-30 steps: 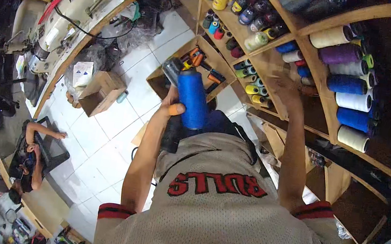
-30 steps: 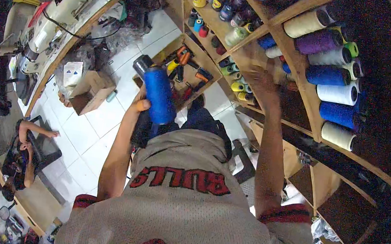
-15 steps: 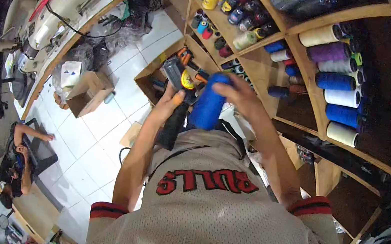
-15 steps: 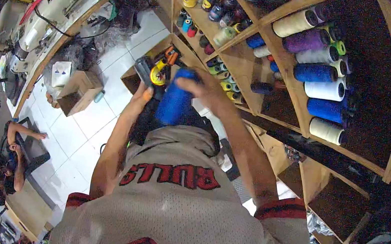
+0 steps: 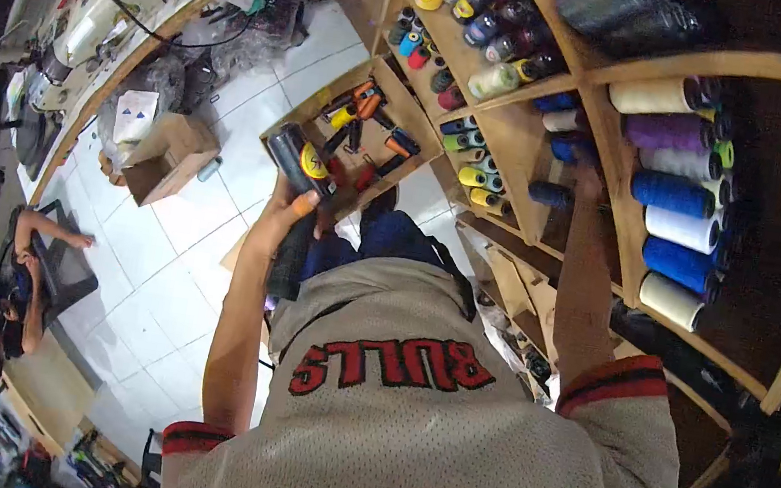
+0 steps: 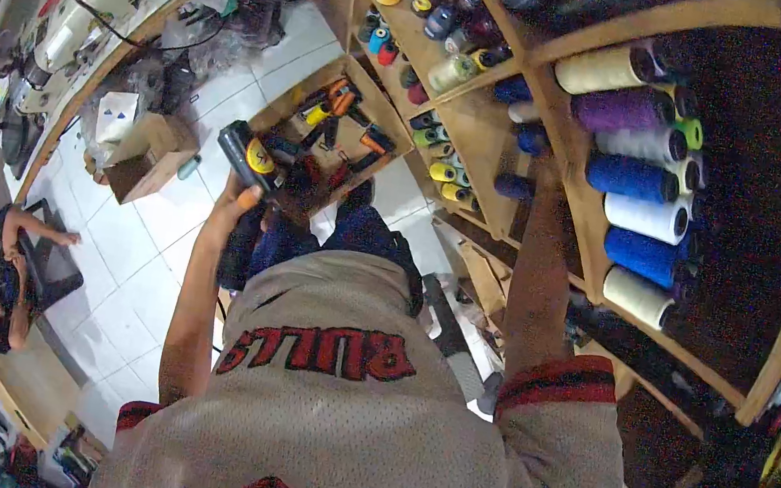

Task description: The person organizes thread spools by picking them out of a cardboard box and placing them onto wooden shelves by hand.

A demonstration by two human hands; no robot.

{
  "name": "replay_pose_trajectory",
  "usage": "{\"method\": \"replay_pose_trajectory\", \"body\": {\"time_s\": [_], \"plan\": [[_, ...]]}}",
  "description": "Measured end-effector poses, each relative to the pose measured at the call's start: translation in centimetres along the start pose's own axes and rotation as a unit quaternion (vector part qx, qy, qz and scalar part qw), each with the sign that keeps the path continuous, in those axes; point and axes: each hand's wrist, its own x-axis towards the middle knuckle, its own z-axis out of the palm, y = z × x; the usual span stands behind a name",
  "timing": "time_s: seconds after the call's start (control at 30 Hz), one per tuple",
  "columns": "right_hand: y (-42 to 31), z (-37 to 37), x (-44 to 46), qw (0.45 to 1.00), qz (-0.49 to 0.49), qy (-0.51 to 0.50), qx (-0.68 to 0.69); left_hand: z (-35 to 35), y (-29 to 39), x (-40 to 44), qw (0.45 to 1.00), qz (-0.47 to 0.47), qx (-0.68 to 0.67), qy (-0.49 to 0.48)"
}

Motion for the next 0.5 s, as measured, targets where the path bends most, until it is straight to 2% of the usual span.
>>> {"method": "replay_pose_trajectory", "body": {"time_s": [0.07,0.2,0.4,0.47,0.5], "plan": [[0.0,0.7,1.2,0.999,0.000,-0.003,-0.041,0.5,-0.2,-0.3,0.999,0.007,-0.016,0.035],[-0.2,1.6,3.9,0.993,0.004,-0.018,-0.120,0.8,-0.5,-0.5,0.999,-0.035,0.011,0.036],[-0.3,1.6,2.1,0.967,0.003,-0.061,-0.247,1.0,-0.4,0.5,0.999,-0.038,0.005,-0.037],[-1.7,0.8,0.1,0.942,-0.011,-0.126,-0.311,1.6,0.4,0.6,0.997,-0.069,0.009,-0.031],[-3.6,0.3,-1.3,0.926,-0.032,-0.191,-0.323,1.9,1.0,0.4,0.997,-0.072,-0.007,-0.036]]}}
